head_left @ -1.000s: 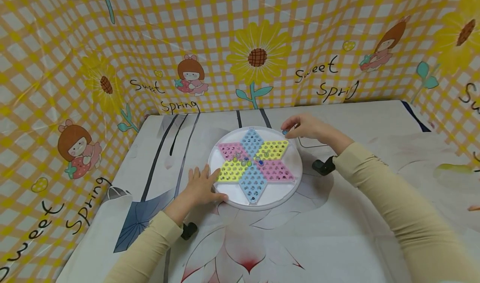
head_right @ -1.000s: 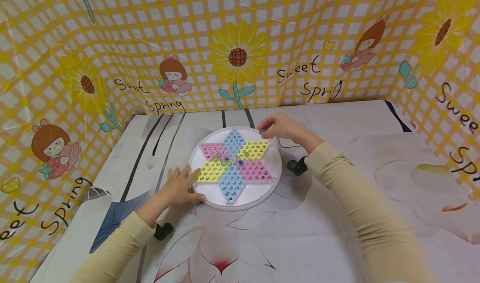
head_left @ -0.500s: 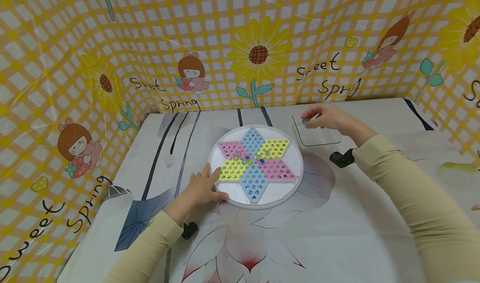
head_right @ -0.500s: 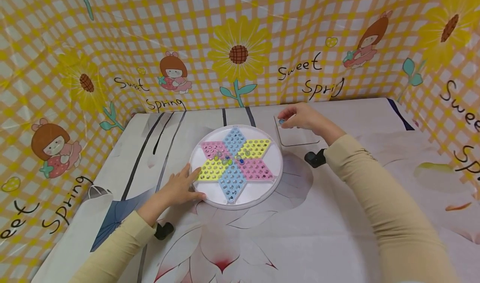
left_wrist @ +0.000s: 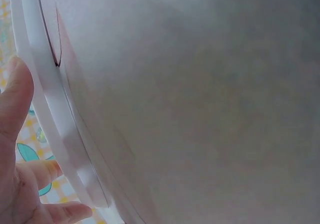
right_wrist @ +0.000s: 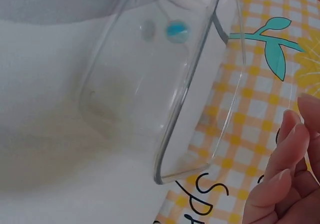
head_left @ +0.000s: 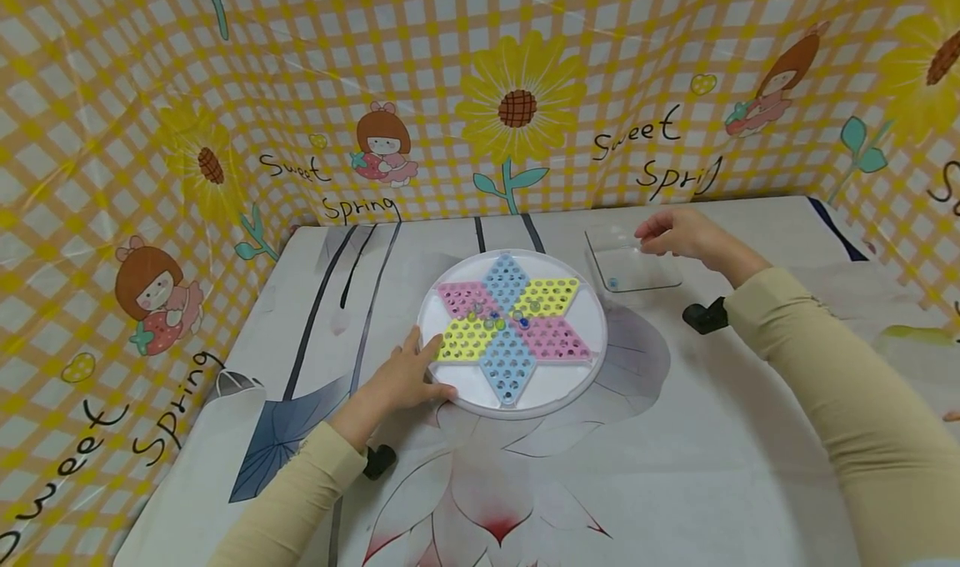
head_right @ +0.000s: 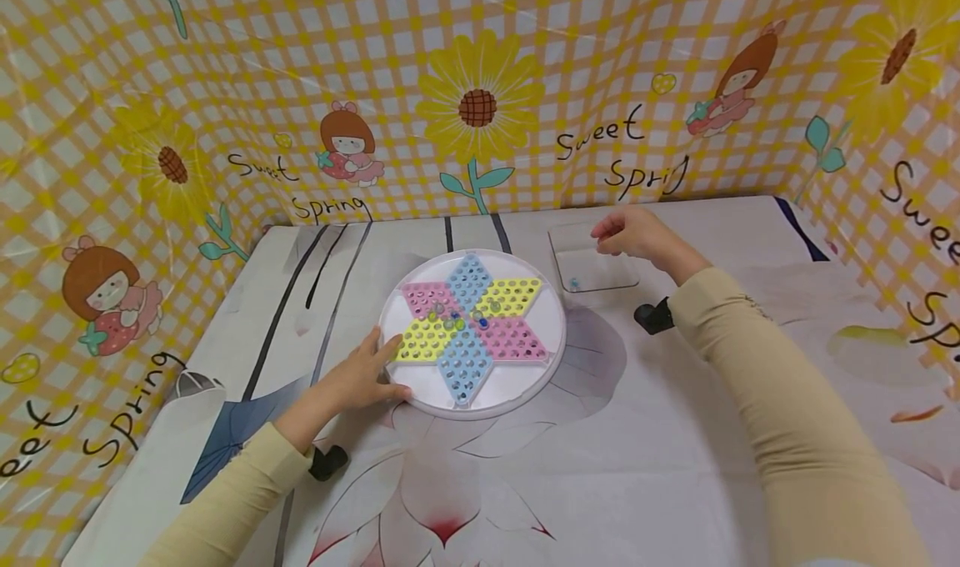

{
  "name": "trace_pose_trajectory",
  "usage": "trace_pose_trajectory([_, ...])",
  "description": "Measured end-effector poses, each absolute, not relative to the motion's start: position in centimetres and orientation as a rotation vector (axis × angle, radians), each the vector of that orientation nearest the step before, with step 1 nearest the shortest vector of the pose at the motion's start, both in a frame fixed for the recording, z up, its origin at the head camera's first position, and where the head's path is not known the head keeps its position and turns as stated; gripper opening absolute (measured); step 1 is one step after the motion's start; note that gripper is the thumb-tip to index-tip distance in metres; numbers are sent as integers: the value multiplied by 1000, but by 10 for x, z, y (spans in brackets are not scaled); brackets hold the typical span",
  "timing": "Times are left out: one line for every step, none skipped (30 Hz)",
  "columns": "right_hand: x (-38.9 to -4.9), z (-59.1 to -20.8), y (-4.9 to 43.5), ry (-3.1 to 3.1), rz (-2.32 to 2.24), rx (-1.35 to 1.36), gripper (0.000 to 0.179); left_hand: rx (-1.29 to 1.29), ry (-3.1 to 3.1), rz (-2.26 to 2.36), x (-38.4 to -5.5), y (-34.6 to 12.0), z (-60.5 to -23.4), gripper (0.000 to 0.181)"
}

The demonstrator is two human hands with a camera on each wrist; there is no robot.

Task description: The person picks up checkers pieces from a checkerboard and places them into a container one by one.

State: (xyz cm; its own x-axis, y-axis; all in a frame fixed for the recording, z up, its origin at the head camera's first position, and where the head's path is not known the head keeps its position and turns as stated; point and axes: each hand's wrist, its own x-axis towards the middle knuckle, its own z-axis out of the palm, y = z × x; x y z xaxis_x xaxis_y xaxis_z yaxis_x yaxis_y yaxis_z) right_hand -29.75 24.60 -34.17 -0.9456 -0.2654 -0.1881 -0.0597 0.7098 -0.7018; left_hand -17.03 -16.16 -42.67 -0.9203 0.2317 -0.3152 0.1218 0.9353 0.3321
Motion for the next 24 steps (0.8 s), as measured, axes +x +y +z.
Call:
trace_pose_trajectory([-298,-342,247,2642,-1067,-252,36,259,2738,440,-171,-162,-427,91])
trace_pose_trajectory([-298,-343,247,2642,-1062,-247,36,259,2737,441,-171,-161,-427,91])
trace_pose_trajectory([-298,-343,248,2639,-1063,-246,36,260,2738,442,-171,-161,-427,91])
trace_pose_trajectory([-298,-344,247,2643,-1062,-243,36,260,2737,443,-171,-161,-428,91])
trace_pose_trajectory([-297,-344,247,2643,-1065,-242,36,260,2736,443,-171,-161,-428,91])
trace_pose_trajectory([-297,-344,247,2642,-1066,-244,36,261,2737,441,-172,-162,-428,91])
trace_pose_trajectory([-296,-345,246,2643,-1067,-246,35,262,2737,441,-172,-162,-429,91])
trace_pose_trajectory([-296,-345,244,2643,-1068,-248,35,263,2737,439,-172,-162,-429,91])
trace_pose_trajectory([-295,-344,243,2642,-1070,-252,35,264,2738,437,-172,-162,-429,91])
trace_pose_trajectory([-294,-344,242,2645,-1067,-256,34,265,2738,438,-172,-163,-429,91])
trace_pose_trajectory([-294,-343,241,2645,-1065,-262,34,269,2738,436,-172,-163,-429,91])
trace_pose_trajectory([-294,-342,239,2645,-1064,-269,35,269,2737,438,-172,-163,-429,91])
trace_pose_trajectory([-294,-341,237,2644,-1066,-281,34,269,2736,442,-172,-163,-429,91])
trace_pose_trajectory([-294,-340,235,2646,-1064,-294,34,270,2736,442,-172,-163,-429,92])
trace_pose_trajectory([-294,-339,232,2648,-1063,-305,34,269,2735,444,-171,-163,-429,92])
trace_pose_trajectory([-294,-338,229,2649,-1065,-320,33,268,2734,447,-171,-163,-429,92])
trace_pose_trajectory([-294,-337,225,2648,-1069,-333,33,267,2733,450,-171,-163,-428,91])
trace_pose_trajectory([-293,-336,222,2647,-1074,-345,33,263,2732,454,-170,-163,-428,91])
trace_pose_trajectory([-293,-336,218,2646,-1079,-355,32,263,2731,457,-170,-163,-427,91])
trace_pose_trajectory([-292,-336,214,2643,-1083,-363,32,263,2730,458,-170,-162,-427,91])
trace_pose_trajectory([-292,-336,210,2638,-1090,-370,31,263,2729,461,-170,-162,-426,91])
trace_pose_trajectory([-291,-336,206,2632,-1097,-381,31,263,2727,462,-170,-162,-426,91])
trace_pose_trajectory([-290,-336,202,2626,-1101,-388,30,264,2725,465,-170,-162,-425,91])
trace_pose_trajectory([-289,-337,198,2618,-1105,-395,30,264,2725,465,-170,-162,-425,91])
